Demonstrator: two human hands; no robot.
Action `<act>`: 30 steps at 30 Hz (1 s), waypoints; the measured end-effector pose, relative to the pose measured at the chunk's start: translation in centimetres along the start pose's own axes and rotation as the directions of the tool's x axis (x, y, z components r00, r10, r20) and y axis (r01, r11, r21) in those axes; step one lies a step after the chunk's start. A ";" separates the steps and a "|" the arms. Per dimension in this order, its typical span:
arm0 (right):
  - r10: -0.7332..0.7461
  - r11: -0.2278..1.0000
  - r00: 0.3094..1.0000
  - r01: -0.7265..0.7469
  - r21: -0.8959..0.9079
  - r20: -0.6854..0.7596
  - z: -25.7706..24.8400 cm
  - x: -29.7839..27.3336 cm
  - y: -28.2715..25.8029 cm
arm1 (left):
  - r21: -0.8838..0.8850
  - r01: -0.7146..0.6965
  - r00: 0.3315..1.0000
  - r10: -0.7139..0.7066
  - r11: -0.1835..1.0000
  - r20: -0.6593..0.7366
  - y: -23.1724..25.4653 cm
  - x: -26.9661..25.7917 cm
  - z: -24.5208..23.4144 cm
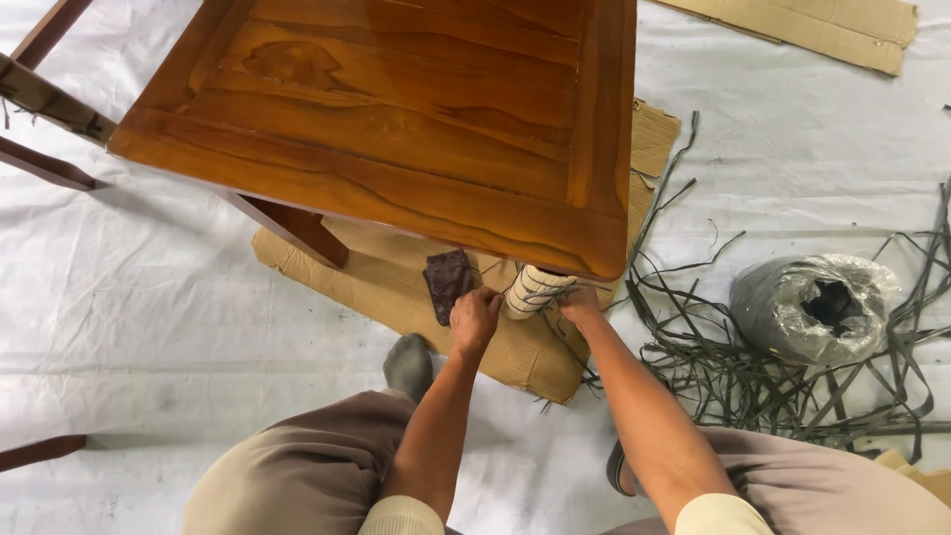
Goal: Wrapping furniture legs with protective cardboard and securing them with plastic strips.
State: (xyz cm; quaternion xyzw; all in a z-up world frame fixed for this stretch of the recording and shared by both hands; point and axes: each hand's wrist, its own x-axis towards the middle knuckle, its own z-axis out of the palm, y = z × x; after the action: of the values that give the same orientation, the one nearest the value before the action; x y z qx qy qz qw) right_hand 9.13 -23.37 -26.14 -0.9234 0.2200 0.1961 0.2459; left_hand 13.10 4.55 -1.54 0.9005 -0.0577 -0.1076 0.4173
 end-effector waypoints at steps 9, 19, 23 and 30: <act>0.100 0.535 0.993 0.004 0.845 -0.068 -7.6 -14.1 -8.8 | 0.019 -0.219 0.904 0.210 0.975 -0.373 -2.2 -3.8 3.6; 0.114 0.455 0.993 -0.063 0.888 0.012 -6.7 -18.5 -8.6 | -0.376 0.215 0.961 -0.263 0.901 -0.082 -2.5 -6.0 4.1; 0.157 0.474 0.987 -0.115 0.873 0.045 -7.1 -20.3 -8.6 | -0.475 0.299 0.937 -0.349 0.828 -0.019 -2.3 -6.4 4.4; 0.225 0.499 0.970 -0.191 0.845 0.086 -8.9 -22.4 -9.0 | -0.547 0.283 0.934 -0.357 0.788 -0.030 -3.7 -6.6 5.2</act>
State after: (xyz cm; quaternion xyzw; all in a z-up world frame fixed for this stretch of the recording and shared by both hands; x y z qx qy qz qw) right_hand -2.53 -14.20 -5.14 -0.6569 0.4011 0.0760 0.6339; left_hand 5.45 4.36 -6.69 0.7501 0.1559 -0.1290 0.6296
